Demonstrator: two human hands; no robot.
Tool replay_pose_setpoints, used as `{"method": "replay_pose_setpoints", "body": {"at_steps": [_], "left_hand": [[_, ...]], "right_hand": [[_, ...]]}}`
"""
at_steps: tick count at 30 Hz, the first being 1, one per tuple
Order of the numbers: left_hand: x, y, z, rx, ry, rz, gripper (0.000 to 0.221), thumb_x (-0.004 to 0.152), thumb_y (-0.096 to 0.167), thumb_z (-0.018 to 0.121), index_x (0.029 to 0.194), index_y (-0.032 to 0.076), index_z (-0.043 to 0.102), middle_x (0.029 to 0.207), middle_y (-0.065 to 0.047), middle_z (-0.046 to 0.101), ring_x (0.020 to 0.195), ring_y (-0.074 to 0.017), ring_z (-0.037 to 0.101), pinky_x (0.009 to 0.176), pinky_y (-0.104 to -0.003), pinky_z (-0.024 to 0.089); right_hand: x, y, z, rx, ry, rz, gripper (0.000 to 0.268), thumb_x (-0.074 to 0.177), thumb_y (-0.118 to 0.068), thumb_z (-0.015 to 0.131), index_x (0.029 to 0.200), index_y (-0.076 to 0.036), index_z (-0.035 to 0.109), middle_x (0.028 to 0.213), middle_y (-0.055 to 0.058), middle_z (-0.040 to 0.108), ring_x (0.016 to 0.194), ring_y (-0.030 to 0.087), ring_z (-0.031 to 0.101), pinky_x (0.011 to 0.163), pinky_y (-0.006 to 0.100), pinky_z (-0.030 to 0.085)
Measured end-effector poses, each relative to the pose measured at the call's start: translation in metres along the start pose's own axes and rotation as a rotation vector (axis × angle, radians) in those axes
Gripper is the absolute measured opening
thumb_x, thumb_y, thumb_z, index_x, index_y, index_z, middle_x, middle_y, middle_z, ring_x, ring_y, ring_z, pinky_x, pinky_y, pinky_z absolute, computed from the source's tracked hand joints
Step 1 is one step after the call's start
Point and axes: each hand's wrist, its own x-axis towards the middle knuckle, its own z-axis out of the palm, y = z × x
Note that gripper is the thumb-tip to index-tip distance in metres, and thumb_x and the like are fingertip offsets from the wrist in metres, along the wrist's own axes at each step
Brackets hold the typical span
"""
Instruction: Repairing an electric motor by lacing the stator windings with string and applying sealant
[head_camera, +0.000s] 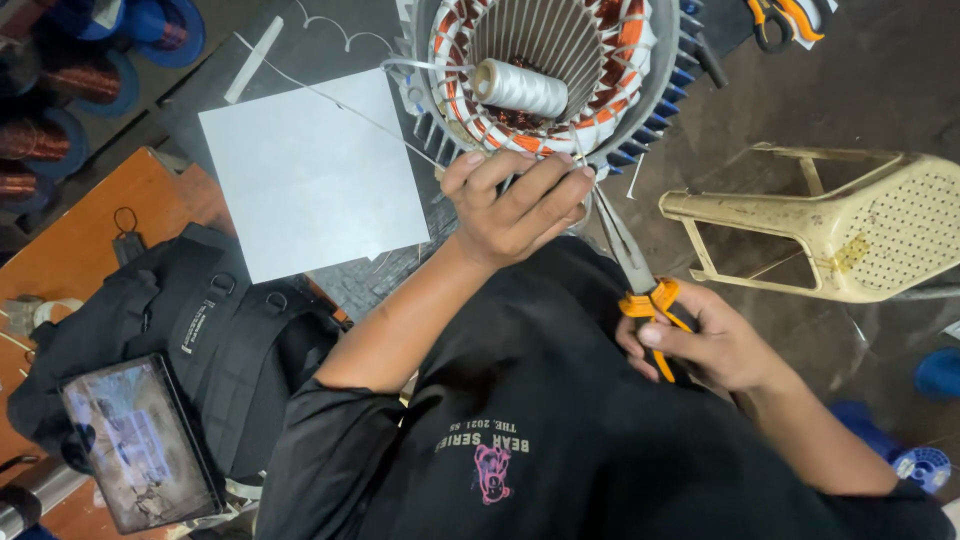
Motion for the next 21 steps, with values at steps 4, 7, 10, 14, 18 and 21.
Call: {"method": "replay_pose_setpoints", "body": {"at_steps": [4,7,10,14,18,21], "left_hand": [[-0.005,0.001,-0.002,-0.034,-0.022,-0.011,0.018,0.099,0.036,0.062,0.107,0.027,0.076,0.11,0.006,0.07,0.099,-0.0181,0.054,0.103,-0.041,0.029],[0.007,-0.001,-0.007,-0.005,-0.034,0.007,0.017,0.097,0.036,0.065,0.108,0.028,0.075,0.11,0.005,0.07,0.098,-0.0187,0.054,0.103,-0.041,0.03],[0.033,-0.003,-0.015,0.109,-0.084,0.085,0.015,0.101,0.033,0.057,0.095,0.029,0.069,0.099,0.014,0.064,0.085,-0.0128,0.052,0.096,-0.032,0.025],[0.038,-0.001,-0.013,0.112,-0.024,0.08,0.012,0.099,0.029,0.059,0.088,0.029,0.065,0.095,0.013,0.063,0.079,-0.0126,0.052,0.093,-0.03,0.028],[0.034,-0.001,-0.008,0.124,0.016,0.06,0.01,0.099,0.032,0.06,0.091,0.031,0.066,0.096,0.013,0.065,0.082,-0.0101,0.056,0.104,-0.031,0.026],[0.038,-0.001,-0.013,0.12,-0.023,0.068,0.011,0.1,0.029,0.058,0.091,0.03,0.065,0.095,0.013,0.063,0.076,-0.0092,0.056,0.102,-0.031,0.025]], "right_hand": [[0.001,-0.021,0.013,-0.343,0.082,-0.055,0.017,0.089,-0.002,0.065,0.078,-0.001,0.053,0.052,0.012,0.062,0.043,0.021,0.068,0.039,0.022,0.044],[-0.006,-0.028,-0.001,-0.713,0.156,-0.044,0.017,0.082,-0.006,0.072,0.073,-0.004,0.057,0.042,0.006,0.064,0.036,0.017,0.063,0.041,0.026,0.047],[-0.007,-0.049,-0.017,-0.795,0.09,0.228,0.013,0.088,-0.021,0.068,0.088,-0.012,0.058,0.051,-0.001,0.067,0.035,0.006,0.057,0.035,0.02,0.045],[-0.011,-0.051,-0.02,-0.387,-0.044,0.307,0.009,0.091,-0.009,0.064,0.096,-0.002,0.06,0.059,0.01,0.064,0.042,0.015,0.064,0.037,0.024,0.052],[-0.023,-0.062,-0.07,-1.124,0.014,0.277,0.03,0.078,-0.015,0.073,0.108,-0.017,0.074,0.089,-0.005,0.083,0.073,0.008,0.08,0.067,0.024,0.065],[-0.033,-0.048,-0.076,-1.225,0.153,0.504,0.04,0.078,-0.029,0.074,0.117,-0.018,0.072,0.114,-0.002,0.079,0.102,0.015,0.074,0.094,0.032,0.054]]}}
